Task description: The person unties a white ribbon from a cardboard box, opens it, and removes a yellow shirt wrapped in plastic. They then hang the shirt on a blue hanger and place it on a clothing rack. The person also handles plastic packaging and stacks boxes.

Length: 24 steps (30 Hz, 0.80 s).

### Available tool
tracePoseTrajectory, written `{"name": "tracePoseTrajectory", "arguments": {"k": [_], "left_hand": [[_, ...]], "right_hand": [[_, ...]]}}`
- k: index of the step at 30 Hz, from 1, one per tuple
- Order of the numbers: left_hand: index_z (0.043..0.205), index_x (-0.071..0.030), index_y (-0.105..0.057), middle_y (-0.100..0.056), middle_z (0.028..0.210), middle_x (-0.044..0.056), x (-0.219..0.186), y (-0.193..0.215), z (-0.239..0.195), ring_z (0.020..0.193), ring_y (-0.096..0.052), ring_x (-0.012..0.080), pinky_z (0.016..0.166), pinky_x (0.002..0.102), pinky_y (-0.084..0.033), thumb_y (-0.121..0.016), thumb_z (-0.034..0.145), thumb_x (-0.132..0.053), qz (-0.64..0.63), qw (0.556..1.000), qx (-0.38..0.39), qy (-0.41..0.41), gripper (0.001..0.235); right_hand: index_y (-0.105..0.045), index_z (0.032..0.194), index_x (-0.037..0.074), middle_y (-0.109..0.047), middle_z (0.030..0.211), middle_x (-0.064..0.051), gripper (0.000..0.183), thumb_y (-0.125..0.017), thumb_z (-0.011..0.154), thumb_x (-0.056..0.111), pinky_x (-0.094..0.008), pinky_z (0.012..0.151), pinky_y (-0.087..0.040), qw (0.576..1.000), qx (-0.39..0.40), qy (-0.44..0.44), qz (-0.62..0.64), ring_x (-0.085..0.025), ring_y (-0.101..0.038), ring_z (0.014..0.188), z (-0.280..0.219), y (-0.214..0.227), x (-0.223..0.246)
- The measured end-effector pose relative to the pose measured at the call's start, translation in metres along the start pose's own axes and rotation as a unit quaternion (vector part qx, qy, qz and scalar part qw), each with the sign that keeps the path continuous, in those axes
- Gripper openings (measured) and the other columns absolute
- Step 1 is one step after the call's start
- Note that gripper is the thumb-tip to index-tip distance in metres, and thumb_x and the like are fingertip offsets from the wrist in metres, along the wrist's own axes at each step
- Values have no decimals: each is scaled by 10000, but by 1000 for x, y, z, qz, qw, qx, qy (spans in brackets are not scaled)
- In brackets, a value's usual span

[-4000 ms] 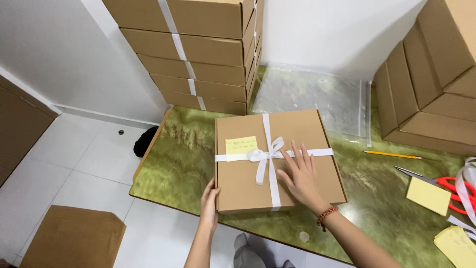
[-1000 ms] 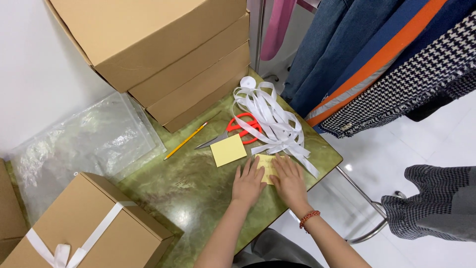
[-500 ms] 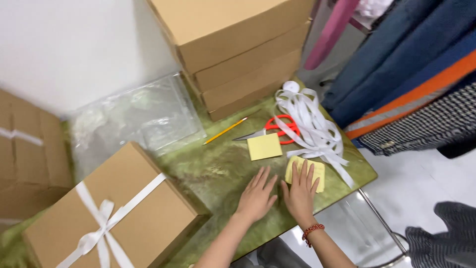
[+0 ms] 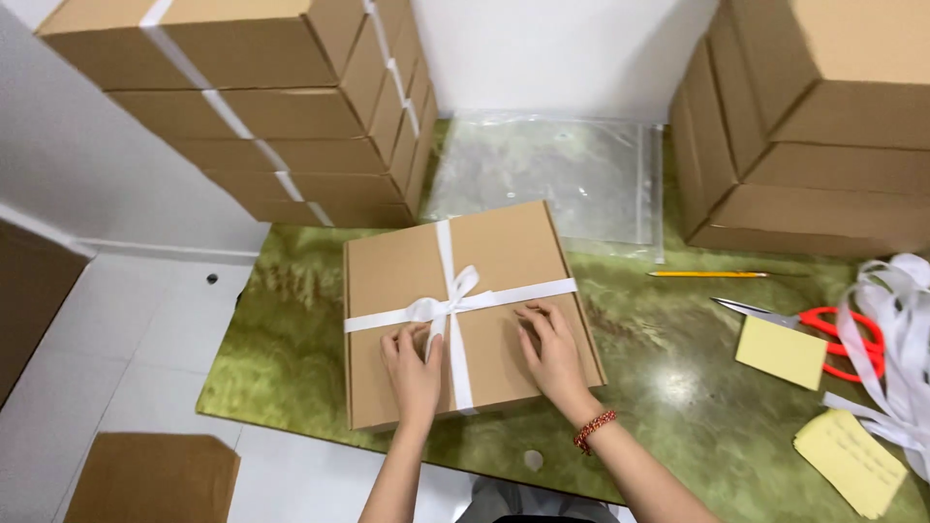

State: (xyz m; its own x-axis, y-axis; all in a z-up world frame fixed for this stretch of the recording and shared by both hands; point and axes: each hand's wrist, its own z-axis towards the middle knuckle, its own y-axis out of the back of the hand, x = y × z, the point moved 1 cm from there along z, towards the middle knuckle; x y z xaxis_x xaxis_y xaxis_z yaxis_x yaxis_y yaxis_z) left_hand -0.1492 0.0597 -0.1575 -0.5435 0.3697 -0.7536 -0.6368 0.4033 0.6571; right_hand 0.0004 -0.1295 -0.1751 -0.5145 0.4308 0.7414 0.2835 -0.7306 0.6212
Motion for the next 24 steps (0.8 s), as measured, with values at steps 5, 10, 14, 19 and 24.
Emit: {"name": "tracePoseTrajectory", "arguments": {"k": [5,10,14,19,24], "left_hand": [[1154,-108,-721,-538,1282,126,30,10,0,1140,-661,368,1018,454,-552,-829,920,-238,-53,998,-19,8,289],[1054,-113,-756,-540,1283,87,27,-4,1,1216,-638,349,1053,435,-527,-919,807,-232,-34,999,-39,-2,319],[953,-138,-752,-523,1285,34,25,-4,1,1273,-589,308,1091,415,-498,-922,804,-248,-24,999,-30,14,251],[1125,-145,-713,-509,1298,47,24,-3,-1,1274,-582,317,1101,425,-502,-918,805,-243,-19,999,-31,10,393],[907,-107,-750,-558,1244,42,26,-6,-2,1204,-608,315,1040,431,-519,-895,830,-256,-6,999,-49,-18,222]], "right_hand": [[-713,1346,116,-768,977,-110,383,-750,976,207,-402,708,-608,987,61,-135,69,-289,-775,869,38,-40,22],[-731,1304,237,-788,790,-2,515,-862,868,477,-407,696,-588,971,100,-218,-15,-275,-795,828,64,-38,29],[-800,1150,322,-736,743,38,366,-887,832,480,-361,687,-546,965,103,-239,-24,-240,-754,775,63,-31,54],[-860,1063,277,-722,743,-19,214,-880,865,356,-344,658,-512,968,60,-241,20,-233,-702,710,53,-32,56],[-871,983,244,-690,764,3,132,-876,851,253,-288,669,-508,976,5,-207,70,-140,-629,709,46,-42,35]]}}
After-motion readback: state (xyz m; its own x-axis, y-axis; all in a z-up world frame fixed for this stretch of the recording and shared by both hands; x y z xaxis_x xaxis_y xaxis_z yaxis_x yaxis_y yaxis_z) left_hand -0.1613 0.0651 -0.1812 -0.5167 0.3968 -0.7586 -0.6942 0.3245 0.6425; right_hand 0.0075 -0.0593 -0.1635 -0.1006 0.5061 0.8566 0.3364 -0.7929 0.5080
